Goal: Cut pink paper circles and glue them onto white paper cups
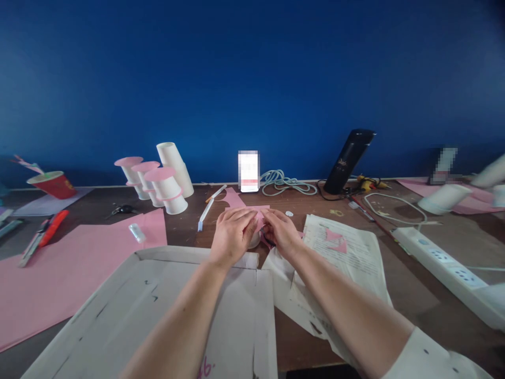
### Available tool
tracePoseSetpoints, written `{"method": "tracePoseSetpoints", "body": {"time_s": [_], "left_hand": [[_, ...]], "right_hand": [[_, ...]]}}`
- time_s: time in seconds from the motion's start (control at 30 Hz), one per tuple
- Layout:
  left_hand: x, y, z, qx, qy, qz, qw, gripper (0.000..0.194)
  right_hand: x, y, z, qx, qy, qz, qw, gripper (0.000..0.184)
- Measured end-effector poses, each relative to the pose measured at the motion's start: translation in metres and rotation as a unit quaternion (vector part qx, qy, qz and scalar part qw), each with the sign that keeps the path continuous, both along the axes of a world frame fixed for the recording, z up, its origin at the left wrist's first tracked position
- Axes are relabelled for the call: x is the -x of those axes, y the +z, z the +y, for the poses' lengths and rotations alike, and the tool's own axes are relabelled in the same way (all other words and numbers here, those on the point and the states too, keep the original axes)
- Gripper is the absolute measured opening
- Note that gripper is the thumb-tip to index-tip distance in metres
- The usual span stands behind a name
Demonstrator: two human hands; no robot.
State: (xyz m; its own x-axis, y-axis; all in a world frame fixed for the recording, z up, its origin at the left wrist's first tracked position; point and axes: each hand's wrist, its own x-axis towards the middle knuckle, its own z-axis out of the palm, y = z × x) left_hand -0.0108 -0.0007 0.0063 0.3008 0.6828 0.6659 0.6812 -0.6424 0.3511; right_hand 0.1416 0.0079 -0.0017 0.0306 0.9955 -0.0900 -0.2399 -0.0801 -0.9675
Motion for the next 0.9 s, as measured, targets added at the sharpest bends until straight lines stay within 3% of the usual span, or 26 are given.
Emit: {"method": "tracePoseSetpoints", "body": {"time_s": [0.17, 0.37, 0.47, 0.63, 0.9], "left_hand": [[0.001, 0.001, -0.001, 0.019, 0.002, 0.011, 1.000, 0.028], [0.002, 0.000, 0.000, 0.028, -0.002, 0.001, 1.000, 0.030], [0.001, -0.002, 0.001, 0.030, -0.008, -0.009, 0.999, 0.031], [0.000, -0.001, 0.001, 0.030, -0.010, -0.017, 0.999, 0.031], [-0.001, -0.001, -0.001, 0.023, -0.011, -0.016, 1.000, 0.030]], "right_hand": [[-0.008, 0.007, -0.004, -0.033, 0.001, -0.099, 0.995, 0.050], [-0.028, 0.017, -0.007, -0.094, 0.162, -0.237, 0.953, 0.096], [-0.026, 0.010, -0.006, -0.117, 0.181, -0.292, 0.932, 0.110], [-0.011, -0.006, -0.006, -0.155, 0.122, -0.365, 0.910, 0.110], [-0.005, -0.012, -0.005, -0.145, 0.090, -0.359, 0.918, 0.098]]}}
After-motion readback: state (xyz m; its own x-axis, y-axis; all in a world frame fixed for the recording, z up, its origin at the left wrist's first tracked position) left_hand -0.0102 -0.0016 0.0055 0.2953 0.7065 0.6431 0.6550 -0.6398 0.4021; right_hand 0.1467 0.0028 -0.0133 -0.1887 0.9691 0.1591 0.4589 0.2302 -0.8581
